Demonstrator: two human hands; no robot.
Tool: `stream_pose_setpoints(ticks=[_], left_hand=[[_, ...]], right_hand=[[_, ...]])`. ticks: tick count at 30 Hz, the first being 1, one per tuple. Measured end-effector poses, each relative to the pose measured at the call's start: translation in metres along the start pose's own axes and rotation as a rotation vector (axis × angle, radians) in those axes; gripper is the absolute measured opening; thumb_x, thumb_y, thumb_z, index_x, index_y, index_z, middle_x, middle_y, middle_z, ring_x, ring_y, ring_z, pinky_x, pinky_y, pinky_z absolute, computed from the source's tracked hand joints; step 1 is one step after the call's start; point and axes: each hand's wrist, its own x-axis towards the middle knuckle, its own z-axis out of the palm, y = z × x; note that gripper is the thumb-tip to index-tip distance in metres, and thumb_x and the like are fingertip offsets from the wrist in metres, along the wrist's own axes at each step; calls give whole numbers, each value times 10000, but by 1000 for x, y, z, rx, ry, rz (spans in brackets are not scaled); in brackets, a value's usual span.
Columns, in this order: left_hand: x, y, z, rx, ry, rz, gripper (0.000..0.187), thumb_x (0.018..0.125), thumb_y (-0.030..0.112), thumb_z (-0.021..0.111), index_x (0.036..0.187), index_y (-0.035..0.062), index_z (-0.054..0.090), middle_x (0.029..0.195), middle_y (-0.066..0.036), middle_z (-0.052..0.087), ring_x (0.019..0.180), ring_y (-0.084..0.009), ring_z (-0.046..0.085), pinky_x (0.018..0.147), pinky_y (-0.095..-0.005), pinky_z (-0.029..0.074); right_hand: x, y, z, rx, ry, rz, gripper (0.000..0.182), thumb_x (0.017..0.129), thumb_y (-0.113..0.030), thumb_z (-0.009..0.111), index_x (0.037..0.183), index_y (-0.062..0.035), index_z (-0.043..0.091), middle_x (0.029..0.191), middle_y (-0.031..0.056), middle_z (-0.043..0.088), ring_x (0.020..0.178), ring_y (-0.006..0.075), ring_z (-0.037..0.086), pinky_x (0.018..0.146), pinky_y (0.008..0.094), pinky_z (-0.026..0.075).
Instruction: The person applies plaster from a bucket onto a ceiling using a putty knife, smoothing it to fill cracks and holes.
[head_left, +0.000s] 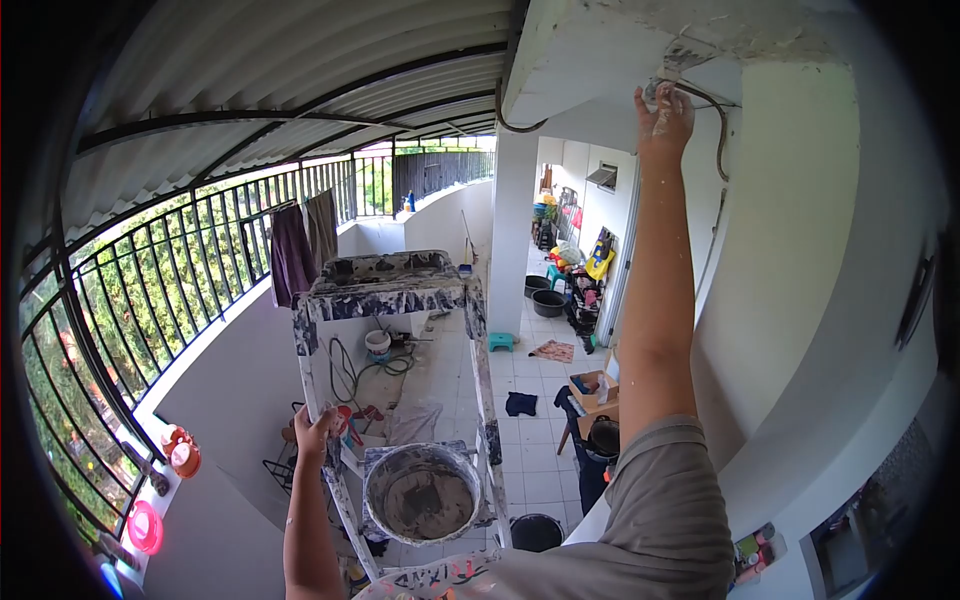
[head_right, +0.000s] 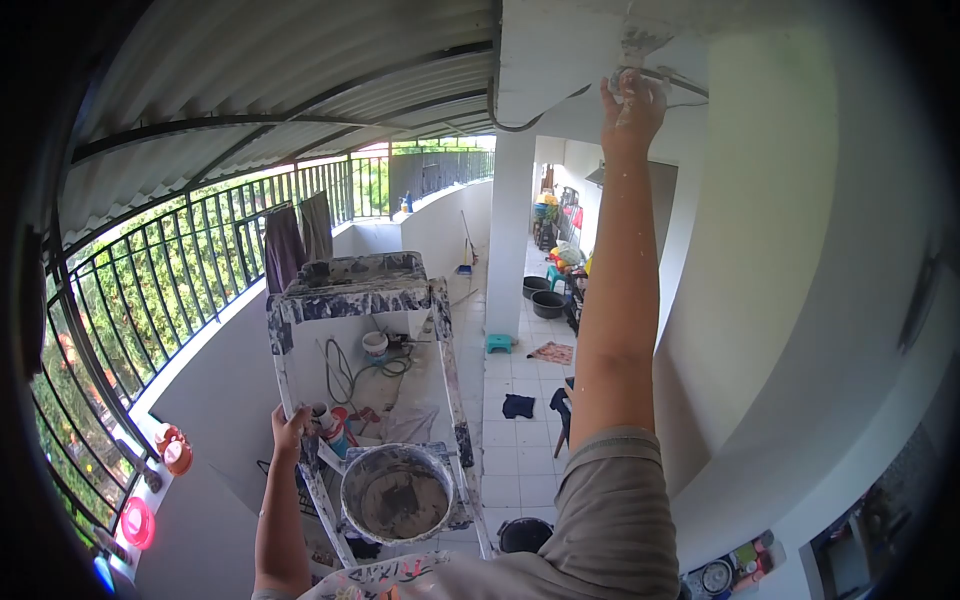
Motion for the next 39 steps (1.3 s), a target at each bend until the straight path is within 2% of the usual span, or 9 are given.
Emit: stream_pose_setpoints(ticks=[3, 7, 10, 14, 18, 24, 30, 35, 39], left_hand=[[1, -1, 0, -7, 7, -3, 154, 825, 140, 681, 812, 16, 591, 612, -35, 537, 482, -134, 510, 489, -295, 425], [-5, 10, 2, -21, -20, -23, 152, 805, 124, 698, 854, 2, 621, 676, -38, 590, 525, -112, 527, 497, -278, 411], [-4, 6, 0, -27, -21, -5, 145, 806, 115, 689, 863, 4, 615, 677, -46, 592, 515, -116, 524, 497, -278, 415], [-2, 5, 2, -38, -7, 12, 158, 793, 126, 693, 868, 10, 617, 672, -34, 591, 514, -116, 523, 502, -273, 413], [0, -2, -4, -3, -5, 3, 190, 787, 144, 709, 881, 7, 617, 671, -27, 587, 519, -108, 523, 504, -269, 412], [0, 1, 0, -19, -22, 5, 232, 790, 172, 723, 911, 9, 611, 685, -29, 590, 538, -110, 529, 516, -276, 413], [0, -6, -2, -5, -17, -23, 219, 806, 173, 729, 913, 17, 620, 707, -25, 601, 555, -95, 529, 526, -269, 416], [-5, 2, -2, 20, -6, 17, 181, 827, 143, 722, 914, 15, 628, 725, -24, 614, 576, -94, 530, 530, -262, 419], [-4, 8, 0, -23, -50, -23, 203, 810, 156, 718, 900, 0, 625, 717, -28, 609, 560, -104, 518, 528, -268, 418]], right_hand=[[-12, 16, -26, -4, 84, 87, 496, 842, 10, 729, 1224, -73, 423, 1027, 90, 569, 991, 193, 569, 908, 511, 539], [-53, 0, -21, -101, -140, 176, 602, 833, -170, 812, 1297, -131, 429, 1092, 15, 566, 1031, 147, 530, 964, 500, 446], [-66, -12, -24, -4, -394, 289, 637, 874, -189, 768, 1407, -191, 417, 1186, -29, 533, 1149, 148, 478, 1016, 524, 366], [-63, -30, 14, 10, -276, 140, 519, 868, -218, 772, 1293, -167, 479, 1246, -30, 490, 1185, 184, 435, 1021, 515, 337], [-30, -2, -10, -195, -51, 114, 569, 899, -122, 671, 1401, -174, 409, 1296, 0, 424, 1214, 183, 391, 1070, 538, 275], [-66, -21, -24, -134, -135, 197, 494, 848, -232, 786, 1232, -149, 487, 1228, 43, 458, 1242, 210, 378, 1032, 568, 298], [-52, -56, 37, -195, -162, -21, 440, 848, -268, 785, 1167, -159, 503, 1195, 36, 483, 1241, 212, 400, 1009, 543, 317], [-61, -19, -40, -350, -91, 197, 406, 916, -254, 701, 1257, -139, 513, 1162, 1, 503, 1130, 185, 442, 995, 525, 320], [-107, -45, -17, -239, 30, 213, 366, 948, -257, 659, 1274, -144, 536, 1112, -14, 525, 1057, 163, 468, 974, 465, 333]])
